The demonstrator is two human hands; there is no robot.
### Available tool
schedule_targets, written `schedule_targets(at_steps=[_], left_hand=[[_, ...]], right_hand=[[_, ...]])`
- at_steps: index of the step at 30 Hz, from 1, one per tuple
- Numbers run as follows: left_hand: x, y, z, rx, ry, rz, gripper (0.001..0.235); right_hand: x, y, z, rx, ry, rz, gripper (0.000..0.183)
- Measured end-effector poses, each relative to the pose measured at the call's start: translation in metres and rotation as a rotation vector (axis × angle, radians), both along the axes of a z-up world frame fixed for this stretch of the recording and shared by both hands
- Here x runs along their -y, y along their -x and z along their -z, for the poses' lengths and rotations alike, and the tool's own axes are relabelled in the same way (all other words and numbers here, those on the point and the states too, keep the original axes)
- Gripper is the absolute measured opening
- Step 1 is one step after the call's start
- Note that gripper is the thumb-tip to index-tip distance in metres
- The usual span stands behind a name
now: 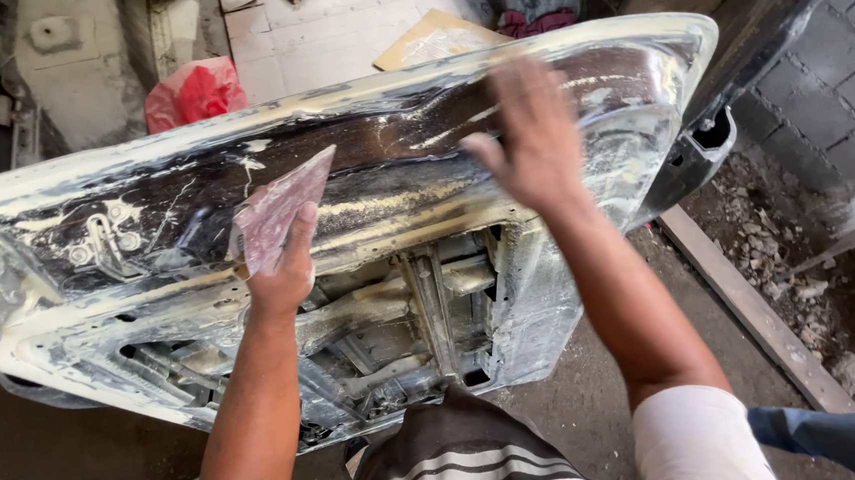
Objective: The person sands a car door frame using a sanding block, focusing on the edges and inner sections. They repeatedly wipe the surface with their hand to remove dust and check the smoothness of the sanded areas.
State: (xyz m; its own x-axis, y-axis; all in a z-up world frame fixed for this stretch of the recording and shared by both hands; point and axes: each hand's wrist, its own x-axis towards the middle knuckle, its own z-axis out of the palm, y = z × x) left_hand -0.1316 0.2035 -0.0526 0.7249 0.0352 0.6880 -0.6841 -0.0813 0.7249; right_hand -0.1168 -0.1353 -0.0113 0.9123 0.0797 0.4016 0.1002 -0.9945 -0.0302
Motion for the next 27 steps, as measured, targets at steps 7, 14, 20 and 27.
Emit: schedule_targets(at_steps=[7, 14, 20, 27], left_hand=[[-0.028, 0.013, 0.011, -0.017, 0.029, -0.053, 0.029], [-0.113, 0.014, 0.004, -0.026, -0.001, -0.151, 0.028], [-0.163, -0.015, -0.056, 0.107, -0.218, -0.192, 0.023], [-0.216, -0.048, -0.076, 0.017, -0.140, -0.152, 0.029]], right_hand=[[-0.016, -0.019, 0.005, 0.133, -0.164, -0.295, 0.084], [0.056, -0.021, 0.041, 0.418, -0.142, -0.036, 0.067], [-0.050, -0.025, 0.013, 0.399, -0.200, 0.070, 0.074], [-0.277, -0.034, -0.028, -0.134, -0.067, -0.153, 0.098]])
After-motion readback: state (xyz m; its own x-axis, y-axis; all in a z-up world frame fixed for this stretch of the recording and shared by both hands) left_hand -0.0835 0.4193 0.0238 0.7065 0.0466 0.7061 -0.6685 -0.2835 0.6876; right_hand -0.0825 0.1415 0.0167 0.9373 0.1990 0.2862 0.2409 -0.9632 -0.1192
